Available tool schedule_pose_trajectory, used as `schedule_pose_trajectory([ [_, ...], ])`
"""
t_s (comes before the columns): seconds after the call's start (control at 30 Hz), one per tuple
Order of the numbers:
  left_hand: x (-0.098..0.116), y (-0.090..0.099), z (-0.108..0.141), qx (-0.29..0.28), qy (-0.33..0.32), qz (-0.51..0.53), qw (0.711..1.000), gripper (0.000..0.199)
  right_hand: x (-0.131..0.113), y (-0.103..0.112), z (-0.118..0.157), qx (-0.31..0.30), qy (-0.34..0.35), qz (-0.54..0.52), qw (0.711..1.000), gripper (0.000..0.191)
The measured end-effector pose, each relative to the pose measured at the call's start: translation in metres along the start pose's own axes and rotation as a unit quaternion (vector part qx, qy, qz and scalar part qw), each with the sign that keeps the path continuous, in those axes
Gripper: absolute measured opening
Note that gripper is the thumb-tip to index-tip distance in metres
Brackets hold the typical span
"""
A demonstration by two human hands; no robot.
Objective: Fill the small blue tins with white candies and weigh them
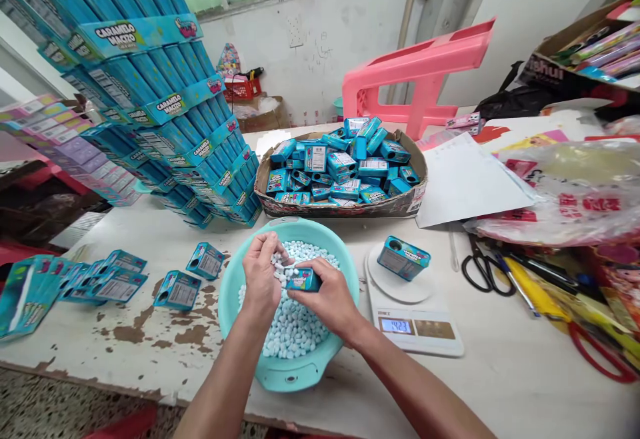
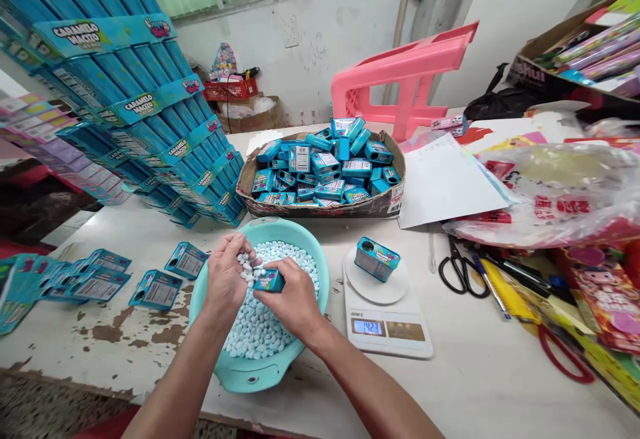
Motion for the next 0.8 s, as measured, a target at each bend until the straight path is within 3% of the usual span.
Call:
schedule_pose_trajectory([
  [0.33, -0.008, -0.012, 0.003, -0.028, 0.034, -0.012, 0.999, 0.022, 0.006, 0.001, 0.001, 0.008, -0.004, 0.003, 1.0, 0.034],
  [0.6, -0.001, -0.029, 0.009, -0.072, -0.039, -0.11, 0.99, 0.02, 0.011, -0.005, 0.01, 0.003, -0.01, 0.0, 1.0, 0.035],
  [0.73, 0.011, -0.012, -0.005, -0.038, -0.079, -0.109, 0.99, 0.023, 0.006, 0.007, 0.022, 0.022, -0.005, -0.056, 0.998, 0.042],
  [0.8, 0.002, 0.005, -0.012, -0.029, -0.061, -0.149, 0.987, 0.024, 0.006, 0.018, 0.028, 0.041, -0.019, -0.086, 0.995, 0.042],
])
Point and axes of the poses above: each hand's wrist, its own z-axis away from the middle knuckle, its own y-axis out of the back of the hand, x = y × z, the point moved 9 cm from there along -z, towards the middle knuckle
